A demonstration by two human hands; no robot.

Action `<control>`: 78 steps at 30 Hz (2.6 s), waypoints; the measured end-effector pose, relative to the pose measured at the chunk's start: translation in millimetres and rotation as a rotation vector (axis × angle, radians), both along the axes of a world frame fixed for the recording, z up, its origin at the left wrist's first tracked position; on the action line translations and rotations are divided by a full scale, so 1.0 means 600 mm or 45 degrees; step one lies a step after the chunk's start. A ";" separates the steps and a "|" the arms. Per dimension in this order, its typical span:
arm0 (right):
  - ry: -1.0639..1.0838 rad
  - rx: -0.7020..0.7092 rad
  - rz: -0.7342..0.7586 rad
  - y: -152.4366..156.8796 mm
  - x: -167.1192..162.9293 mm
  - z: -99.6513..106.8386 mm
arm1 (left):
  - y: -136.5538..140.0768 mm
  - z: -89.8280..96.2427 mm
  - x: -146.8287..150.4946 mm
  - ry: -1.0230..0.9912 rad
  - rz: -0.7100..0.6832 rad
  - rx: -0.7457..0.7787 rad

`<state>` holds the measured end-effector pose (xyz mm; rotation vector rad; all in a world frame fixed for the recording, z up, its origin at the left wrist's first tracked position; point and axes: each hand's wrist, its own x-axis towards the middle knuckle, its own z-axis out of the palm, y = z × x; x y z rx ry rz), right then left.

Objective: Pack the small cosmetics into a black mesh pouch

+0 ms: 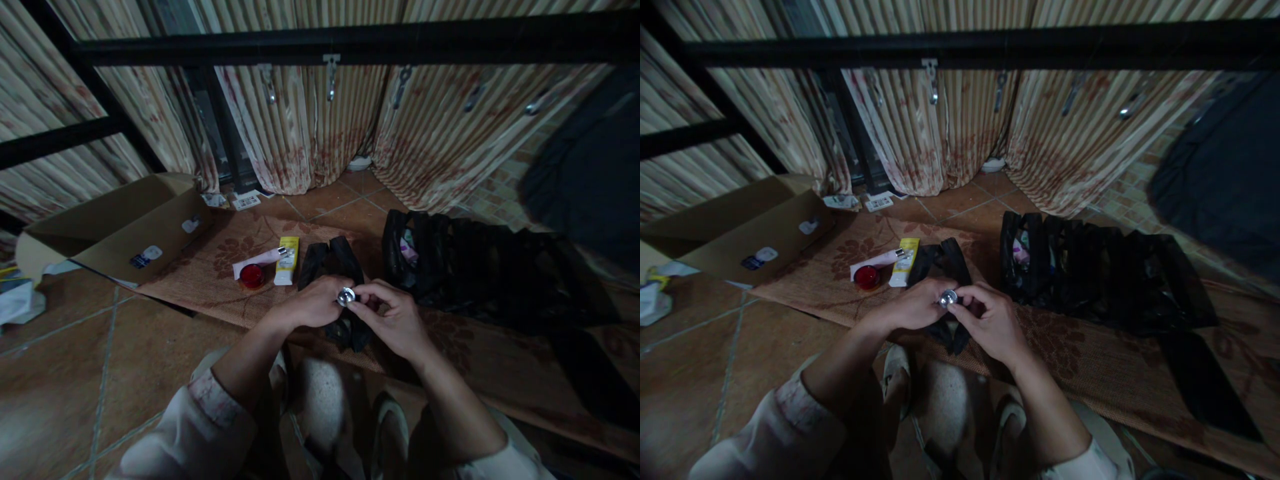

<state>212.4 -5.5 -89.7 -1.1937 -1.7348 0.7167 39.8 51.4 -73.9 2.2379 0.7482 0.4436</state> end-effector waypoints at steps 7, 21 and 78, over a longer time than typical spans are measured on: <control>0.002 -0.001 0.005 0.000 0.000 0.000 | -0.002 0.003 0.000 -0.008 0.011 0.003; 0.004 -0.010 -0.001 0.000 0.000 -0.002 | -0.003 0.005 0.000 -0.010 0.015 -0.022; -0.213 0.049 0.035 0.000 0.007 0.018 | 0.008 0.028 -0.002 -1.107 0.505 -1.020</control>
